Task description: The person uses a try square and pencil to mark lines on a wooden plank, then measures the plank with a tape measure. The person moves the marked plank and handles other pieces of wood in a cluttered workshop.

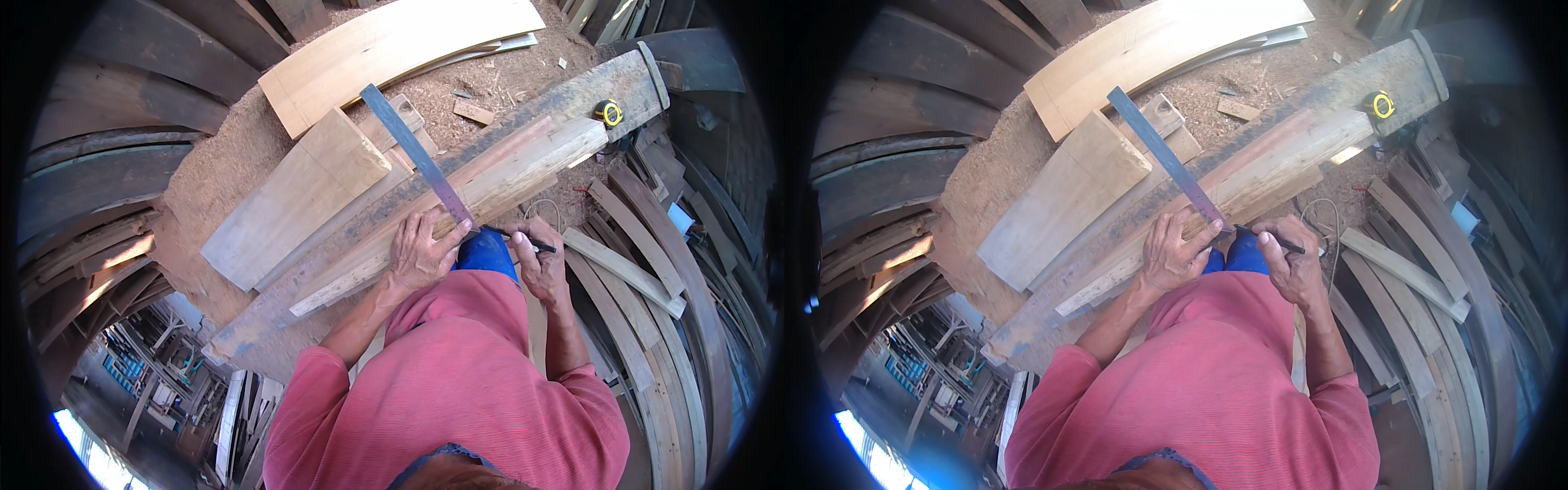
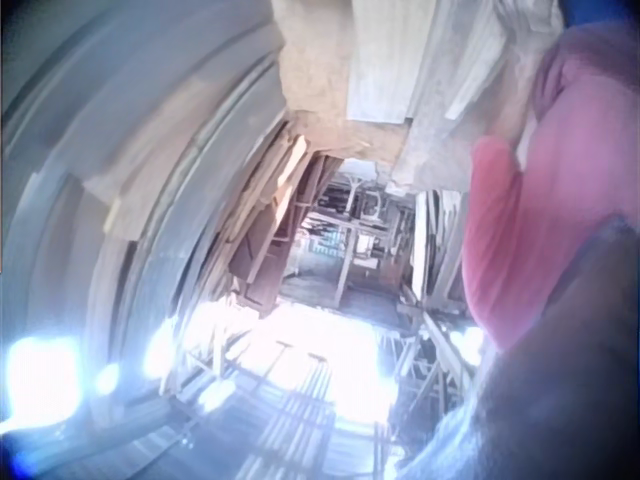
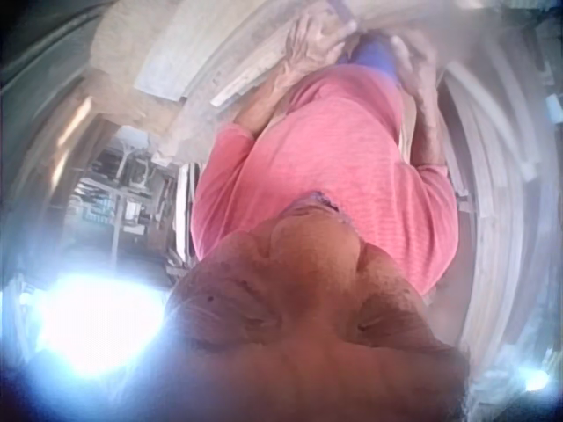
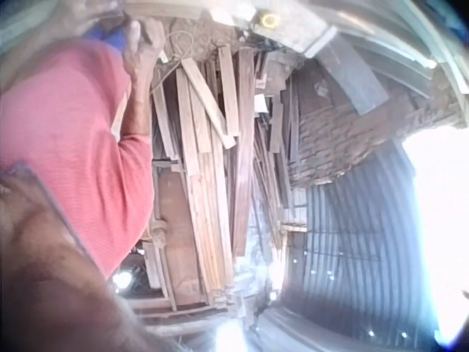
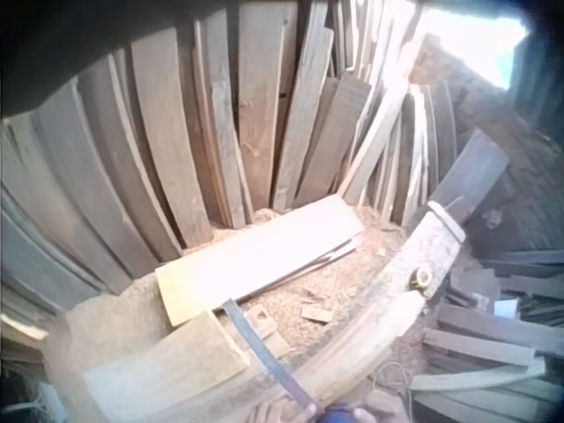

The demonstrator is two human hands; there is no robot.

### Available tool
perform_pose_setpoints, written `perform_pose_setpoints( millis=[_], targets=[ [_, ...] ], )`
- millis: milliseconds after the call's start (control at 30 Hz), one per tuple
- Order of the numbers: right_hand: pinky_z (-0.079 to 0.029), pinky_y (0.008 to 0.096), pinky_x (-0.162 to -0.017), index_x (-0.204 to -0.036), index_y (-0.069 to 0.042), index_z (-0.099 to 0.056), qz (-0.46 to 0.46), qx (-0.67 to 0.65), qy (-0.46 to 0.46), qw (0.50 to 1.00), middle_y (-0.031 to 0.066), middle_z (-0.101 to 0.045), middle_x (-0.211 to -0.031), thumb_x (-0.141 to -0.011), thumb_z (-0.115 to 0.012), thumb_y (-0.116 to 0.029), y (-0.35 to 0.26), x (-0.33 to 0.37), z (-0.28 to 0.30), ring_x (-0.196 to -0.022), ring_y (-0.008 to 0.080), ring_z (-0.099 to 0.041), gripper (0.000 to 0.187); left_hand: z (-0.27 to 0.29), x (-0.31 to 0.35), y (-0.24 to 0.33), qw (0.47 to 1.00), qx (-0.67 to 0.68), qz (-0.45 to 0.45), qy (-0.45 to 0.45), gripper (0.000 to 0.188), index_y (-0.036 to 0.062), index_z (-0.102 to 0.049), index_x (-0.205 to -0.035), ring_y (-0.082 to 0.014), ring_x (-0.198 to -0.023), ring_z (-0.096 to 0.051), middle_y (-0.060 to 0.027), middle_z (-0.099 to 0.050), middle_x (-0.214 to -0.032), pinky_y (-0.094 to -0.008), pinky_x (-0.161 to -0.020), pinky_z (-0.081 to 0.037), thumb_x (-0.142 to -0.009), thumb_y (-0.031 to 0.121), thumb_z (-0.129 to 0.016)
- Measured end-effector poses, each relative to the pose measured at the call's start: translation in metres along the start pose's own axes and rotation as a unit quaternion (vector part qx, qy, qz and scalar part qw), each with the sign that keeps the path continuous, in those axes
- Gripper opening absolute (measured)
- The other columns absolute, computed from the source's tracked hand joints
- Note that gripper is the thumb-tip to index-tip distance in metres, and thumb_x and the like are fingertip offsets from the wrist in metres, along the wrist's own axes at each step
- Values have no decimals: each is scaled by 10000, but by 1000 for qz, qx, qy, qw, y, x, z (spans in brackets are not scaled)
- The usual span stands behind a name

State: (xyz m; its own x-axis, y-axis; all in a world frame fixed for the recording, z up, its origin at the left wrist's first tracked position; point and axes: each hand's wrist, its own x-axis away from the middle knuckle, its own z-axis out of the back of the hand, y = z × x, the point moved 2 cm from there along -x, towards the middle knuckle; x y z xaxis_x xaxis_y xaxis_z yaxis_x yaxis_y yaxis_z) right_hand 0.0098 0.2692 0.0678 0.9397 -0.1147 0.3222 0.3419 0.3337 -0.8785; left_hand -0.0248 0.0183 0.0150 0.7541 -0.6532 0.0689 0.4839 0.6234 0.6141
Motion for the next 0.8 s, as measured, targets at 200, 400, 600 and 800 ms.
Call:
perform_pose_setpoints(
  millis=[200, 400, 600, 800],
  targets=[
    [-498, 390, -744, -1026, 23, -767, -15, -3, -4, 1000, 107, -687, -811, -1053, -665, -219, 0, -6, -2, -778, 245, -633, 264, 6, -4, 2, 1000, 12, 10, -11, 658, 299, -752, -1397, -356, -1161, -614, -160, -618, -1416, -479, -954, -570, -755, 195, -857],
    [-488, 363, -719, -1018, 26, -760, -3, 6, 2, 1000, 98, -669, -808, -1062, -664, -268, 1, -7, -7, -772, 210, -637, 313, 9, 1, -3, 998, 52, 15, -27, 640, 239, -776, -1359, -384, -1205, -613, -195, -613, -1444, -490, -1003, -563, -730, 167, -871],
    [-479, 343, -687, -1035, 29, -750, 0, 3, 8, 1000, 67, -637, -802, -1070, -659, -265, 0, -5, -9, -752, 172, -621, 310, 11, 3, -2, 998, 58, 13, -18, 629, 216, -783, -1346, -396, -1221, -623, -219, -627, -1429, -487, -1007, -561, -729, 136, -875],
    [-506, 401, -752, -1039, 18, -761, -11, -5, 10, 1000, 119, -682, -824, -1042, -682, -203, -2, -5, -17, -782, 264, -634, 235, 6, 6, -4, 999, 43, 14, 1, 625, 253, -777, -1357, -370, -1206, -642, -188, -646, -1406, -481, -989, -566, -746, 166, -874]
  ],
)
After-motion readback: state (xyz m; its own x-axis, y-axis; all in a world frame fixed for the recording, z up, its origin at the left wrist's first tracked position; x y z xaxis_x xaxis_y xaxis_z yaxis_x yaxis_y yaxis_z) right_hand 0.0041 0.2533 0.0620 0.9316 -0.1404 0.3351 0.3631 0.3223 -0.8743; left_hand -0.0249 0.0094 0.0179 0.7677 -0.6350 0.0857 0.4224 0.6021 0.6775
